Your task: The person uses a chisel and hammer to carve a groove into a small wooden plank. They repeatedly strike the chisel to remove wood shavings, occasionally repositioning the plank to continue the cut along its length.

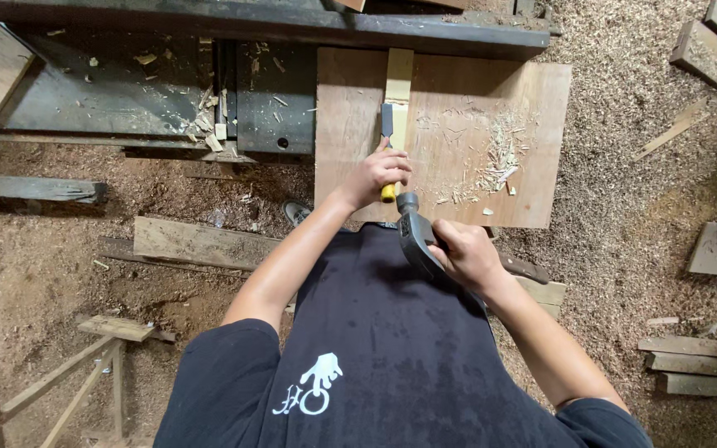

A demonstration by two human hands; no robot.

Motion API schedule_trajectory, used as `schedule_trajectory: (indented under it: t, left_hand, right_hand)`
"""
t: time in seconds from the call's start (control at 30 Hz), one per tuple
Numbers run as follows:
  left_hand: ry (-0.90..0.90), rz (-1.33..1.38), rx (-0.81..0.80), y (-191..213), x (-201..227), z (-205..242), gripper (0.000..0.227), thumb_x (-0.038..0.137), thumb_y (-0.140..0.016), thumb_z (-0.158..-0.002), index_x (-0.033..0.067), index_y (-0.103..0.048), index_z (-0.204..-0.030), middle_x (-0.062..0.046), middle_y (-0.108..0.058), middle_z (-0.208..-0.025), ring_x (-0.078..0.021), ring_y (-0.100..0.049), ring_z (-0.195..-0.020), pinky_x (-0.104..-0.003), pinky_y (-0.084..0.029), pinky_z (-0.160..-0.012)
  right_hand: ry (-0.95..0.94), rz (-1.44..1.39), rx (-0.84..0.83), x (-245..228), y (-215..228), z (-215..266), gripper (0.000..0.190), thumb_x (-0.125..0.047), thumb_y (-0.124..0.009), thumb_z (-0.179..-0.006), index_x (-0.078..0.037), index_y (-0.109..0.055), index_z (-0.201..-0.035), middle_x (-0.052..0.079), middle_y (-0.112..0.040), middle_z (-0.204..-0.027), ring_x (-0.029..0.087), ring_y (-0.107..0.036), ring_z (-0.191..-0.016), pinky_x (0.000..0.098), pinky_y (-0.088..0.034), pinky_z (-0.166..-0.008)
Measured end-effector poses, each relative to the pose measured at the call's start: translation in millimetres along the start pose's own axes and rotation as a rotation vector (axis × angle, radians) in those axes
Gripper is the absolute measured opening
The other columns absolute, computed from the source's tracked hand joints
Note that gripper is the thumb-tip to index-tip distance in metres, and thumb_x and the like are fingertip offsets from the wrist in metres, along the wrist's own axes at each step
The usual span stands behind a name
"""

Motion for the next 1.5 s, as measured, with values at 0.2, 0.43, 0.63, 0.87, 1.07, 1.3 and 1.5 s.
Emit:
schedule_trajectory:
  t: [0.2,0.43,0.63,0.87,1.07,1.3,1.5]
  left_hand:
    - [-0.003,0.004,-0.042,4,-1,-4,0.022,0.006,-0.079,-0.074,0.0150,-0.071,-0.092,-0.001,-0.072,-0.114,-0.0249,-0.063,-0.124,-0.060,-0.030,-0.122]
    - [0.023,-0.001,-0.058,1,-4,-6,0.018,0.005,-0.076,-0.079,0.0160,-0.072,-0.093,0.000,-0.073,-0.117,-0.0236,-0.062,-0.126,-0.056,-0.031,-0.123]
    - [0.030,-0.002,-0.080,6,-7,-14,0.020,0.005,-0.075,-0.081,0.0188,-0.074,-0.095,0.001,-0.073,-0.120,-0.0222,-0.063,-0.127,-0.056,-0.031,-0.124]
    - [-0.009,0.072,-0.082,3,-11,-12,0.014,0.010,-0.076,-0.080,0.0149,-0.074,-0.093,-0.004,-0.072,-0.114,-0.0264,-0.062,-0.123,-0.061,-0.027,-0.120]
    - [-0.033,-0.084,-0.077,-13,-13,-5,0.013,0.007,-0.069,-0.088,0.0192,-0.073,-0.089,0.001,-0.073,-0.120,-0.0199,-0.063,-0.128,-0.057,-0.029,-0.127]
    - [-0.081,-0.121,-0.039,-12,4,5,0.005,0.013,-0.069,-0.087,0.0146,-0.070,-0.091,-0.001,-0.072,-0.120,-0.0235,-0.060,-0.131,-0.054,-0.029,-0.125]
    - [-0.033,-0.095,-0.022,-5,8,6,0.006,0.009,-0.069,-0.088,0.0150,-0.071,-0.091,0.000,-0.072,-0.120,-0.0222,-0.061,-0.132,-0.054,-0.029,-0.128]
  right_hand:
    - [0.078,-0.036,-0.020,-15,1,-12,0.028,-0.024,-0.071,-0.086,-0.004,-0.058,-0.099,0.017,-0.059,-0.076,0.040,-0.062,-0.067,0.0461,-0.048,-0.060]
    - [0.078,-0.038,-0.059,-15,1,-15,0.030,-0.030,-0.070,-0.090,-0.004,-0.058,-0.100,0.017,-0.058,-0.076,0.040,-0.061,-0.067,0.0463,-0.047,-0.060]
    - [0.081,-0.007,-0.064,-2,-11,-28,0.035,-0.039,-0.066,-0.095,-0.004,-0.059,-0.099,0.015,-0.060,-0.077,0.039,-0.063,-0.068,0.0458,-0.048,-0.059]
    - [0.242,-0.068,-0.050,-3,-25,-28,0.036,-0.044,-0.069,-0.089,-0.010,-0.058,-0.089,0.015,-0.059,-0.071,0.037,-0.064,-0.063,0.0474,-0.048,-0.057]
    - [-0.010,-0.037,-0.082,11,-22,-28,0.025,-0.028,-0.069,-0.092,-0.006,-0.057,-0.096,0.016,-0.061,-0.077,0.039,-0.064,-0.069,0.0460,-0.050,-0.062]
    - [-0.034,-0.005,-0.083,14,-11,-5,0.030,-0.023,-0.075,-0.084,-0.004,-0.060,-0.101,0.016,-0.062,-0.078,0.039,-0.065,-0.068,0.0453,-0.050,-0.060]
    - [-0.006,0.009,-0.052,9,-10,5,0.033,-0.024,-0.075,-0.084,-0.004,-0.061,-0.106,0.015,-0.064,-0.081,0.038,-0.065,-0.067,0.0447,-0.050,-0.058]
Point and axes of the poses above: each hand's wrist, its own z-axis away from the middle knuckle, its own y-axis out of the back of the hand, x = y × z, the point moved 7 cm from there along -z, towards the middle knuckle
